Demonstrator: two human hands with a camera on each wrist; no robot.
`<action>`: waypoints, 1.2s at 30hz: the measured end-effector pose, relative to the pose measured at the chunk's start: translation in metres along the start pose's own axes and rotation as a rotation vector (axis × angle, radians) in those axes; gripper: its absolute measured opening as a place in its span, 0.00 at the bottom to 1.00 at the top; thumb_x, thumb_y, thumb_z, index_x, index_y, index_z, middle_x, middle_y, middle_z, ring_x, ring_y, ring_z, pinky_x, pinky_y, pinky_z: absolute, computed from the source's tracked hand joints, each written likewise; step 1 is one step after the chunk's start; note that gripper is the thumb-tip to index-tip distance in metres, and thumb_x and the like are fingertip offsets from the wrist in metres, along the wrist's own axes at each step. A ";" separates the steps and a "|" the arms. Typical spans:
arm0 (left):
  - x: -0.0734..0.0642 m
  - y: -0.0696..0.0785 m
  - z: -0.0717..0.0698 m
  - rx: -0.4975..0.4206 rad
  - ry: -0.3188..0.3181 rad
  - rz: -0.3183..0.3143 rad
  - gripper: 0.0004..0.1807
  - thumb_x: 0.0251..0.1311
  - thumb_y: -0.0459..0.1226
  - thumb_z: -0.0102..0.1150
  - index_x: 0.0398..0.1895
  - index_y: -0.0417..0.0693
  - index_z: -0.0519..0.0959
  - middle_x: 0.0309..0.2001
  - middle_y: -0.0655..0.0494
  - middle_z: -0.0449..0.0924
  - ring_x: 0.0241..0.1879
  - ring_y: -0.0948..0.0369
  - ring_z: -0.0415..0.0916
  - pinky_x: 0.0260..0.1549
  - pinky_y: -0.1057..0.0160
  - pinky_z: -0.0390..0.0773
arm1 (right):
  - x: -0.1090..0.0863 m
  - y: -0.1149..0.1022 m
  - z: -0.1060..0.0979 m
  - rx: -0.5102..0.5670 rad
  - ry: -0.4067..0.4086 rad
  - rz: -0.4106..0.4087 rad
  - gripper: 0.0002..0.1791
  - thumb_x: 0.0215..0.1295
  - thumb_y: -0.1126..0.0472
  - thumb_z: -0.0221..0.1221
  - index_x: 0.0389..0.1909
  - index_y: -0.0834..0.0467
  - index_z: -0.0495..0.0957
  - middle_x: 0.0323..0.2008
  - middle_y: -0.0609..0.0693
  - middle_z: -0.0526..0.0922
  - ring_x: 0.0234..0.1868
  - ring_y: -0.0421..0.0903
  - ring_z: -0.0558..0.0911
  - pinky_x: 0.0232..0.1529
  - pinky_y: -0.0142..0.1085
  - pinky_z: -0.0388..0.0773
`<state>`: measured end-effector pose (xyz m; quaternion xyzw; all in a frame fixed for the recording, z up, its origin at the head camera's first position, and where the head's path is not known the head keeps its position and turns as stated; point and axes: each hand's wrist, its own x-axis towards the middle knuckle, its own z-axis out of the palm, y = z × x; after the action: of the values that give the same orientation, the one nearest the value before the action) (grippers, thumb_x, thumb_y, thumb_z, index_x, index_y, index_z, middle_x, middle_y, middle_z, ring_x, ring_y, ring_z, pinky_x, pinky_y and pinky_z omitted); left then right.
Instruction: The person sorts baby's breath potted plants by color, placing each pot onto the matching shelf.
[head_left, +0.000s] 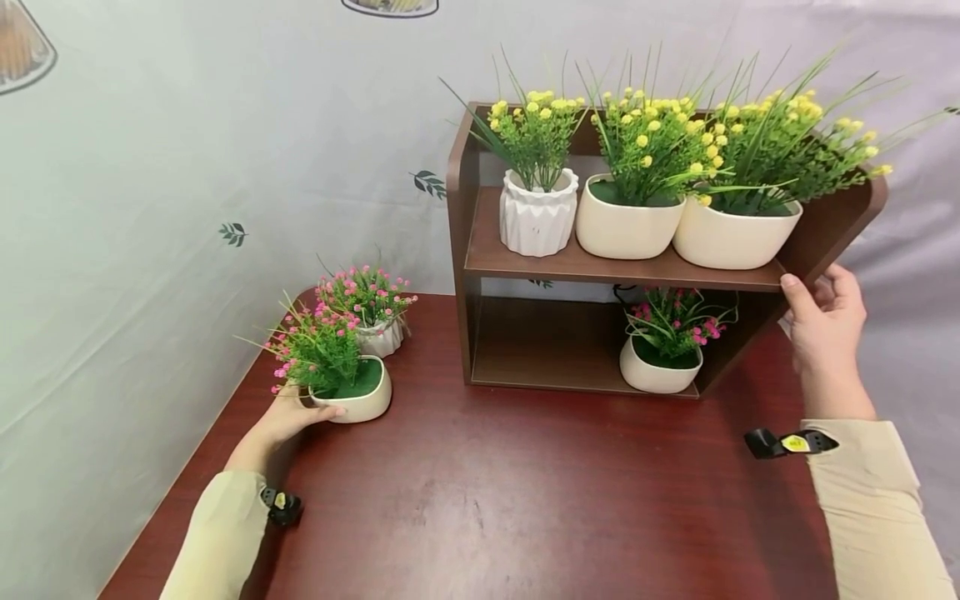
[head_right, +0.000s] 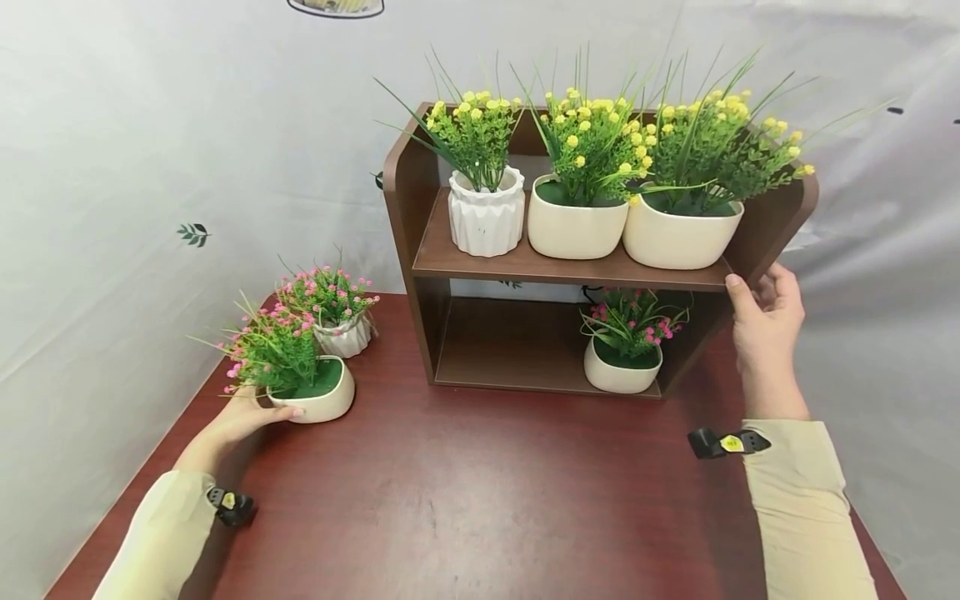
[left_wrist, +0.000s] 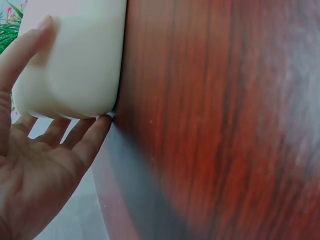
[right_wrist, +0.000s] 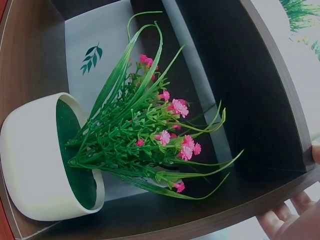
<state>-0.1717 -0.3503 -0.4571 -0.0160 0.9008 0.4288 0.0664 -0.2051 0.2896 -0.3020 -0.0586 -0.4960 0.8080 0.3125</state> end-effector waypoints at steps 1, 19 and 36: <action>0.000 0.000 0.001 0.009 0.000 0.010 0.45 0.52 0.45 0.68 0.65 0.26 0.59 0.61 0.29 0.66 0.60 0.45 0.63 0.59 0.47 0.65 | 0.000 0.000 -0.001 0.002 -0.001 -0.001 0.18 0.54 0.78 0.62 0.44 0.58 0.78 0.33 0.51 0.81 0.31 0.41 0.79 0.23 0.26 0.78; -0.011 0.008 0.018 -0.077 0.041 0.193 0.34 0.49 0.37 0.71 0.59 0.34 0.68 0.55 0.39 0.74 0.46 0.84 0.63 0.47 0.80 0.64 | 0.001 0.000 -0.003 0.005 -0.002 0.017 0.18 0.54 0.76 0.63 0.44 0.57 0.79 0.33 0.50 0.81 0.30 0.40 0.79 0.22 0.26 0.78; -0.023 0.027 0.047 -0.088 0.144 0.331 0.37 0.40 0.32 0.75 0.57 0.32 0.70 0.56 0.38 0.71 0.50 0.86 0.59 0.49 0.85 0.58 | 0.001 -0.001 -0.002 -0.026 -0.010 0.012 0.18 0.54 0.75 0.63 0.45 0.55 0.80 0.33 0.48 0.81 0.28 0.39 0.77 0.17 0.24 0.71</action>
<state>-0.1466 -0.2972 -0.4629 0.0990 0.8739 0.4707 -0.0705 -0.2050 0.2918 -0.3020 -0.0617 -0.5077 0.8035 0.3045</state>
